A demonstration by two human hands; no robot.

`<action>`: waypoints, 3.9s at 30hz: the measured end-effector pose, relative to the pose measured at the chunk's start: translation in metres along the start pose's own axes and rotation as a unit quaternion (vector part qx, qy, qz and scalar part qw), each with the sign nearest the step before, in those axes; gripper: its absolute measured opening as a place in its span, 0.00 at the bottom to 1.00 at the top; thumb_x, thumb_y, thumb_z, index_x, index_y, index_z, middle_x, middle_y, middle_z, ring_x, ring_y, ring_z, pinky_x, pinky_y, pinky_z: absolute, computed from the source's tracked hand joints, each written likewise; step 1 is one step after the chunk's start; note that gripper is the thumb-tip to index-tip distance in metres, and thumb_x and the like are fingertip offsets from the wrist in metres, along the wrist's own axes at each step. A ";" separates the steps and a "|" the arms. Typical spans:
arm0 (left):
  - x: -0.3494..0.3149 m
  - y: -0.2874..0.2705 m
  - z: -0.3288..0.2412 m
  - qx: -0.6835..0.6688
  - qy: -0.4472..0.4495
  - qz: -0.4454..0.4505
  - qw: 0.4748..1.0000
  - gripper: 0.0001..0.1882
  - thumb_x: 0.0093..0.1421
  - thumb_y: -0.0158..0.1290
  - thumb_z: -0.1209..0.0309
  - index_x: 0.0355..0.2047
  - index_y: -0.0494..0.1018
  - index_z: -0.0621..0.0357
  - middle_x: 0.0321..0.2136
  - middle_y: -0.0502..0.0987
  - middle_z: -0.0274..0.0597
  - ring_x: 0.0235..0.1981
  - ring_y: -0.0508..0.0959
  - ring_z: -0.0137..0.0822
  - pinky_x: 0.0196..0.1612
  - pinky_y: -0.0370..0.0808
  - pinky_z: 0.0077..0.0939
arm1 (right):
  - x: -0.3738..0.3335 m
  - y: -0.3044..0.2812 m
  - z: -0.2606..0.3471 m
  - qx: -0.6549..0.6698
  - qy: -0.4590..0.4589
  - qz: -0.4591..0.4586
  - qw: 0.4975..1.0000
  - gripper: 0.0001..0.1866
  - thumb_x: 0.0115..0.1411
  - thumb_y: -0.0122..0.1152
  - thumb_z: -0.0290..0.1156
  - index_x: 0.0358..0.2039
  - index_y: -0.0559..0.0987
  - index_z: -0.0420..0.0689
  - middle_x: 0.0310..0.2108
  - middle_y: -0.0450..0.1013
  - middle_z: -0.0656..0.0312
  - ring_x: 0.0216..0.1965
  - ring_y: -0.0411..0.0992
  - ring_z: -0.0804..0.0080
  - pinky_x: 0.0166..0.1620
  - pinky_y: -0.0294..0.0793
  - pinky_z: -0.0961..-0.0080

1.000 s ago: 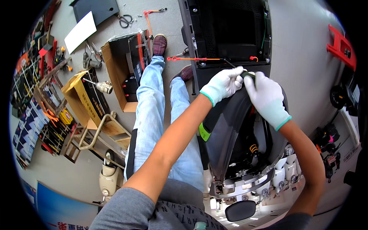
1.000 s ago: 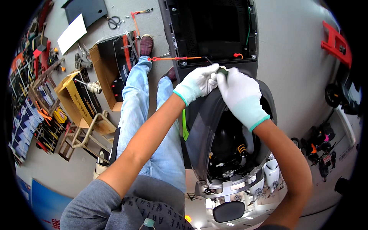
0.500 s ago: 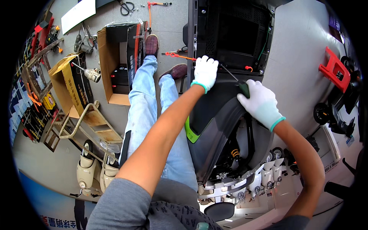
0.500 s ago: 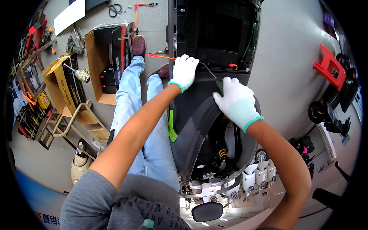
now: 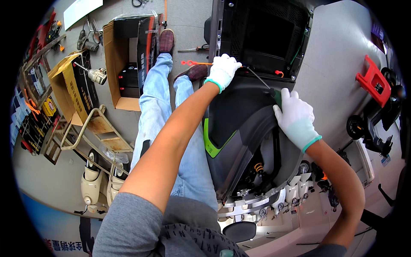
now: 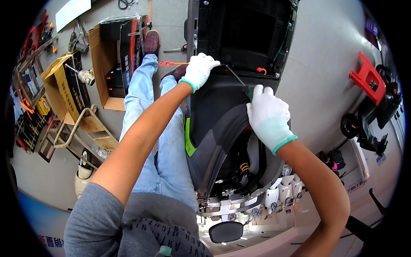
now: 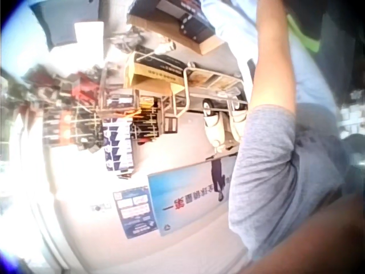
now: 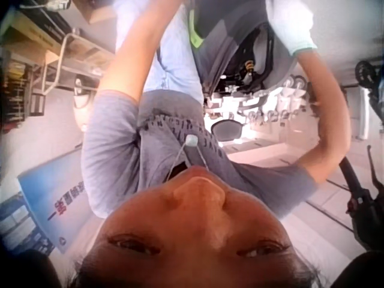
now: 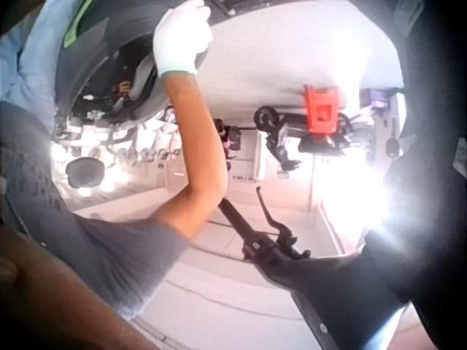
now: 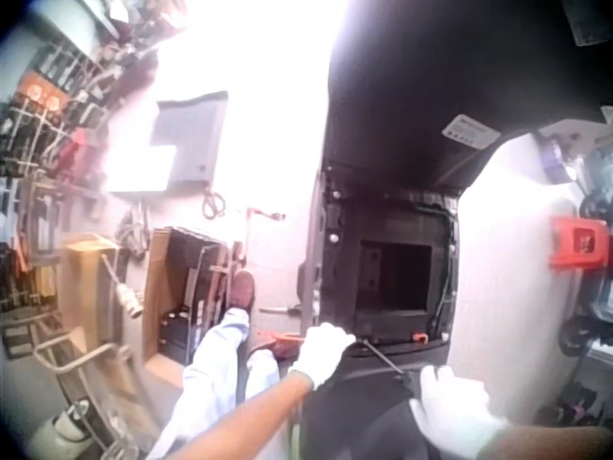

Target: The person uses a screwdriver to remove screws from a black plastic cover on a scooter. They then detach the cover, revealing the internal wiring and battery compartment, and set the cover aside.

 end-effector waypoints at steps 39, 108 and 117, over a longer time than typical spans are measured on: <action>0.009 -0.082 -0.140 -0.899 -0.433 0.050 -0.030 0.13 0.63 0.43 0.70 0.21 0.65 0.53 0.10 0.60 0.27 0.15 0.62 0.28 0.24 0.68 0.23 | 0.029 -0.024 0.007 0.635 0.304 0.249 0.665 0.06 0.45 0.55 0.18 0.15 0.68 0.38 0.12 0.63 0.63 0.07 0.55 0.82 0.11 0.49 0.83; 0.050 -0.010 -0.035 -0.045 -0.022 -0.020 0.999 0.14 0.50 0.58 0.69 0.38 0.71 0.48 0.36 0.73 0.38 0.39 0.74 0.41 0.39 0.72 0.39 | -0.017 0.080 -0.050 0.414 0.144 -0.398 0.806 0.16 0.52 0.64 0.26 0.41 0.73 0.38 0.23 0.71 0.64 0.24 0.69 0.81 0.34 0.72 0.83; 0.053 -0.004 -0.050 0.003 -0.056 -0.029 0.998 0.14 0.48 0.56 0.75 0.36 0.70 0.51 0.37 0.71 0.42 0.39 0.73 0.45 0.40 0.70 0.39 | -0.016 0.083 -0.051 0.419 0.156 -0.382 0.809 0.16 0.52 0.65 0.28 0.41 0.73 0.39 0.24 0.72 0.63 0.23 0.71 0.79 0.34 0.73 0.82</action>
Point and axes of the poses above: each hand's wrist, its own x-axis towards the middle knuckle, its own y-axis out of the palm, z = x × y, the point moved 1 cm from there along x, towards the middle knuckle
